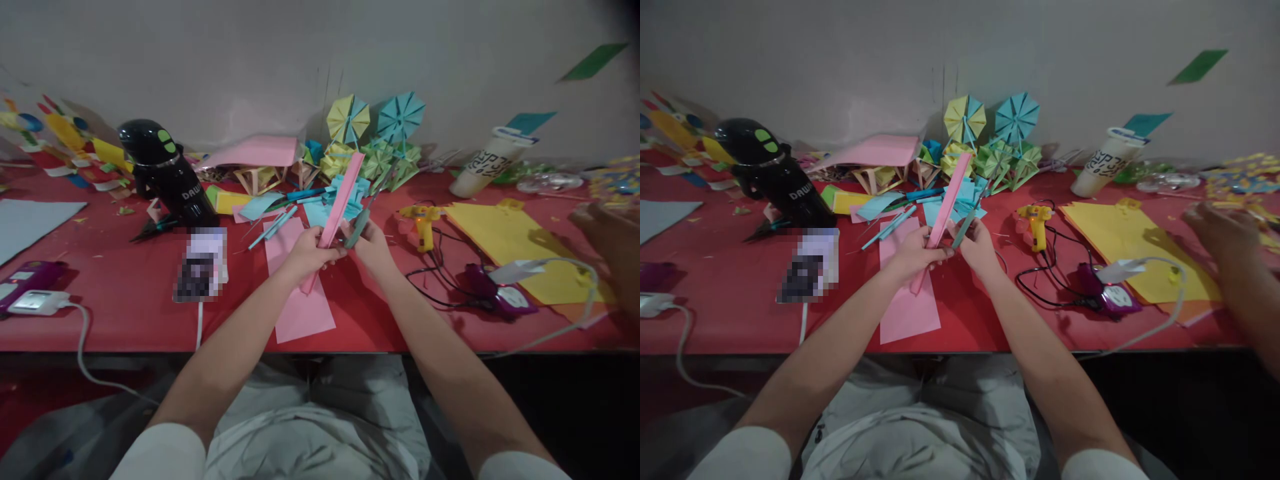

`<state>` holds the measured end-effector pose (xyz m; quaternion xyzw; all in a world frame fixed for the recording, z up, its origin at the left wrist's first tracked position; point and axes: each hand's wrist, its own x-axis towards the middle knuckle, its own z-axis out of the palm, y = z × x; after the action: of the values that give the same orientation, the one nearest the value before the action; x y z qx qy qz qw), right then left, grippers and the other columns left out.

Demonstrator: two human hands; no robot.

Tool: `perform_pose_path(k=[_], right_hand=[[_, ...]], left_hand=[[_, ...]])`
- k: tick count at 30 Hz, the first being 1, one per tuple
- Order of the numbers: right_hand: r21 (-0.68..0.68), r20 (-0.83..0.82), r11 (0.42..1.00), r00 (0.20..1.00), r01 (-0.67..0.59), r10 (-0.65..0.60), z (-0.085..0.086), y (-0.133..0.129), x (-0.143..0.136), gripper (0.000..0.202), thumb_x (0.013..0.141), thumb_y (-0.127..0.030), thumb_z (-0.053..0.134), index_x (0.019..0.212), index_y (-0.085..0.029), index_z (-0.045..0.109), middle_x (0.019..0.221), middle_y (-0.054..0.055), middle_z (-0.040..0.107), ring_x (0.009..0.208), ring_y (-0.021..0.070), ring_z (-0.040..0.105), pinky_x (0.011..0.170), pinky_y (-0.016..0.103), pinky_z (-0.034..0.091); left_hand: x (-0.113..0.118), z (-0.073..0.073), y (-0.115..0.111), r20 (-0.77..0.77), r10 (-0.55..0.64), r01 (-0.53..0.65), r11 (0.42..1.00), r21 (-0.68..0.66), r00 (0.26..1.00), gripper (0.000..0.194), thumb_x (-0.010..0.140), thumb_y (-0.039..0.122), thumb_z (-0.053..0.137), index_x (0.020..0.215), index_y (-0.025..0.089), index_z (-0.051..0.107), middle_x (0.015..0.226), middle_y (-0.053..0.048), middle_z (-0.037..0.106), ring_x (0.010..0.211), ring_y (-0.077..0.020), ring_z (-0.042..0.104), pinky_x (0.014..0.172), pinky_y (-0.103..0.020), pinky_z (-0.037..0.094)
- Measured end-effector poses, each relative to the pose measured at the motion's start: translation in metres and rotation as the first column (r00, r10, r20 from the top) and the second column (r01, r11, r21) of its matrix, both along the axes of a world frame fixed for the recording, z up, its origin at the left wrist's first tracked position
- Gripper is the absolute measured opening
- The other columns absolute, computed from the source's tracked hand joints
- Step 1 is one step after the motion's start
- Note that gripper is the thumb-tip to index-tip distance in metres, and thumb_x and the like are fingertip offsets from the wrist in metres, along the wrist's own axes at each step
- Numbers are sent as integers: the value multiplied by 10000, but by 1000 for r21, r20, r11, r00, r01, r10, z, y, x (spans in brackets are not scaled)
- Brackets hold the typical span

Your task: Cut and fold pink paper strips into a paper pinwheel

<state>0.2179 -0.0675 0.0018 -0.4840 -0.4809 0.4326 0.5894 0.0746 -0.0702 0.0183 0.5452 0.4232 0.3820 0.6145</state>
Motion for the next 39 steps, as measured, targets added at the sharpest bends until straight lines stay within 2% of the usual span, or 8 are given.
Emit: perform_pose_path(k=[5, 12, 22, 27, 31, 35, 39], right_hand=[[-34, -42, 999, 999, -32, 31, 1, 0, 1, 527, 615, -639, 803, 788, -249, 493, 717, -20, 616, 754, 184, 670, 667, 326, 548], [-58, -18, 998, 999, -31, 30, -1, 3, 7, 525, 603, -611, 825, 795, -248, 497, 697, -10, 652, 727, 181, 667, 670, 326, 537], [-41, -2, 994, 995, 104, -104, 2, 5, 19, 503, 651, -631, 782, 811, -238, 512, 682, -11, 657, 680, 167, 666, 627, 295, 496], [-16, -1, 988, 988, 152, -152, 4, 4, 22, 468, 694, -622, 758, 804, -243, 508, 687, -10, 659, 664, 163, 655, 641, 308, 506], [-4, -5, 992, 992, 123, -123, 2, 4, 22, 468, 695, -619, 763, 827, -247, 511, 677, -22, 638, 646, 161, 643, 654, 323, 515], [-9, 9, 996, 996, 89, -89, 0, 5, 20, 478, 684, -622, 768, 821, -245, 507, 676, -22, 630, 650, 162, 646, 651, 324, 512], [-5, 36, 997, 996, 79, -79, 1, 4, 18, 493, 673, -643, 765, 804, -241, 512, 663, -24, 631, 632, 157, 643, 609, 305, 492]], left_hand=[[-2, 1, 1, 50, -18, 18, 1000, 9, 999, 337, 675, 110, 797, 892, 158, 544, 719, 3, 664, 496, -65, 561, 459, -205, 380], [-7, 4, 4, 179, 35, -33, 999, -13, 983, 308, 693, 163, 794, 807, 180, 508, 642, 37, 601, 478, -57, 520, 459, -202, 361], [-17, 18, 10, 312, 124, -124, 992, -19, 942, 342, 650, 142, 796, 825, 187, 505, 671, 22, 660, 479, -55, 511, 449, -189, 328], [-18, 14, 14, 219, 215, -211, 977, -40, 952, 218, 747, 235, 754, 791, 178, 548, 654, 5, 667, 447, -49, 481, 443, -197, 333], [-19, 9, 16, 161, 259, -259, 966, -18, 952, 272, 685, 183, 801, 844, 176, 580, 780, -9, 714, 472, -46, 516, 445, -191, 340], [-19, 7, 17, 117, 223, -220, 975, -38, 968, 254, 720, 243, 795, 864, 174, 597, 683, -6, 692, 416, -50, 485, 416, -196, 313], [-18, 9, 15, 155, 226, -225, 974, -25, 962, 234, 714, 161, 777, 869, 175, 603, 823, -25, 733, 429, -37, 497, 413, -193, 316]])
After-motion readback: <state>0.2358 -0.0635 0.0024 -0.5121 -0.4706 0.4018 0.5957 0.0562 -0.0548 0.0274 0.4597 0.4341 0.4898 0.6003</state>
